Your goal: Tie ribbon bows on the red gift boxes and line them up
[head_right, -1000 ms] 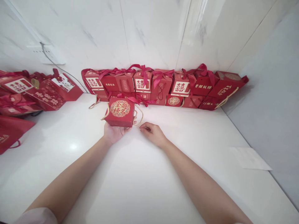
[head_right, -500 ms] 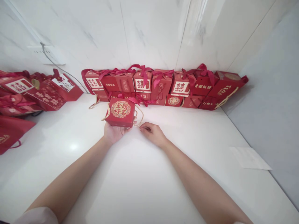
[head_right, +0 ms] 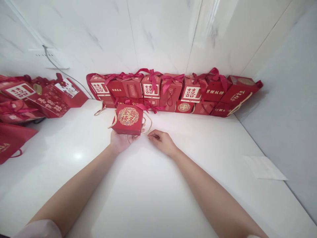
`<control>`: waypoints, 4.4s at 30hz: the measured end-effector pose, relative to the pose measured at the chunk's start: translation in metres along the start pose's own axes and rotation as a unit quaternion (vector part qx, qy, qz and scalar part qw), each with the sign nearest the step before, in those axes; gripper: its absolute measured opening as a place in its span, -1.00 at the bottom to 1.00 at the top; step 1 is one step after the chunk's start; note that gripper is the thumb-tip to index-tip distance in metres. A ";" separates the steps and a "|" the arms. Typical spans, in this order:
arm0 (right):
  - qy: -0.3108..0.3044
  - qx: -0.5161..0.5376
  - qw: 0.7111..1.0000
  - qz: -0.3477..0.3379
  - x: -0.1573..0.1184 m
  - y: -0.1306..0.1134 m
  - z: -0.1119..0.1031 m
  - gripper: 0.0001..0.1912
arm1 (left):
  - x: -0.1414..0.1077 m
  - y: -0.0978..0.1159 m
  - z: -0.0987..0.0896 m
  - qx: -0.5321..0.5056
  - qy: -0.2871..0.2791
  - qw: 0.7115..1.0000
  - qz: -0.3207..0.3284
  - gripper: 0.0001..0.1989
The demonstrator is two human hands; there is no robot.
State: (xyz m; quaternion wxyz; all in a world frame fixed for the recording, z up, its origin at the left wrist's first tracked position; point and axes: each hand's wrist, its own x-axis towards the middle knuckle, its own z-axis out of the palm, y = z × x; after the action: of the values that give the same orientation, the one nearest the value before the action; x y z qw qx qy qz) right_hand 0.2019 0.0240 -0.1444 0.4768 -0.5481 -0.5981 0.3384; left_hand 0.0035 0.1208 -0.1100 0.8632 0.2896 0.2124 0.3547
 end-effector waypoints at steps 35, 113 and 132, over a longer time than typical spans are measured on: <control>-0.001 -0.002 1.000 -0.002 0.000 0.000 0.000 -0.78 | 0.003 0.000 -0.009 -0.014 -0.029 0.999 -0.001 -0.46; 0.000 -0.007 1.000 0.001 0.000 0.001 0.001 -0.79 | 0.002 0.000 -0.004 -0.035 -0.022 0.999 -0.024 -0.41; 0.003 -0.019 1.000 0.021 0.000 -0.002 -0.001 -0.80 | -0.003 0.010 0.009 -0.075 -0.057 0.993 -0.069 -0.17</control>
State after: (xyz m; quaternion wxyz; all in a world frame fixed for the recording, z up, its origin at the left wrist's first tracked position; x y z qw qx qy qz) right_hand 0.2019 0.0240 -0.1426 0.4610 -0.5705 -0.5914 0.3350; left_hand 0.0018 0.1212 -0.0967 0.9158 0.2279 0.1555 0.2920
